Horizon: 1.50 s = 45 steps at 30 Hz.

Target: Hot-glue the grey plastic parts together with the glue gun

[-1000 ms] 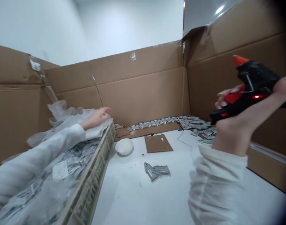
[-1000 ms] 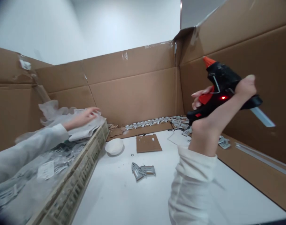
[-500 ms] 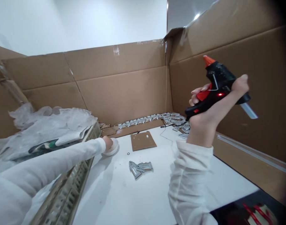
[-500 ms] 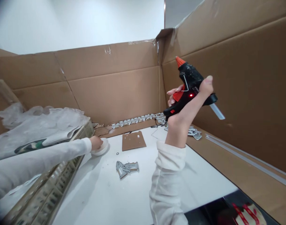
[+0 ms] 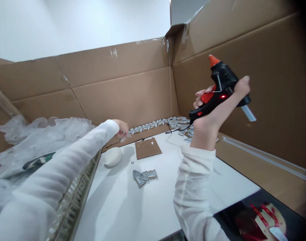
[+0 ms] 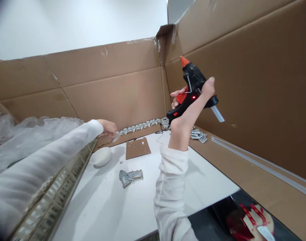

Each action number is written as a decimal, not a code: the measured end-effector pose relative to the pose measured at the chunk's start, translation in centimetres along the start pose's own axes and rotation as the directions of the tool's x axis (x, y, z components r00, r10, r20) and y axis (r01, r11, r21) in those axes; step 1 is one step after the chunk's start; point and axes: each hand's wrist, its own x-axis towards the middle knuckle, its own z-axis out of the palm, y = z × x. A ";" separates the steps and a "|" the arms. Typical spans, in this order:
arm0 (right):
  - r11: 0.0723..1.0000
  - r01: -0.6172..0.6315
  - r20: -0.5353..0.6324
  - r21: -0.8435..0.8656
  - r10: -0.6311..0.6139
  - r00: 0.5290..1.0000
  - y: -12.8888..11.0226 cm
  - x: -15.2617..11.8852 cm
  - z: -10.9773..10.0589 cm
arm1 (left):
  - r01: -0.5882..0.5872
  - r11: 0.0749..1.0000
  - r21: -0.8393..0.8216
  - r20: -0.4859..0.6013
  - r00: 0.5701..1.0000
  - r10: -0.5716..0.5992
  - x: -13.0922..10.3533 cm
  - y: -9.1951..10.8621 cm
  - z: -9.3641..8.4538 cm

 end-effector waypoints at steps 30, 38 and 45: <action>0.739 0.300 0.747 -0.603 0.391 0.538 3.4 -9.7 7.4 | -0.800 -0.045 -0.598 -0.786 0.596 -0.164 -8.6 5.4 5.0; 0.804 0.311 0.710 -0.507 0.185 0.679 4.1 -11.1 8.1 | -0.841 -0.036 -0.539 -0.836 0.540 -0.095 -10.9 6.5 4.9; 0.812 0.335 0.603 -0.478 0.026 0.797 3.7 -9.9 7.7 | -0.835 0.213 -0.507 -0.847 0.529 0.058 -11.4 6.4 5.2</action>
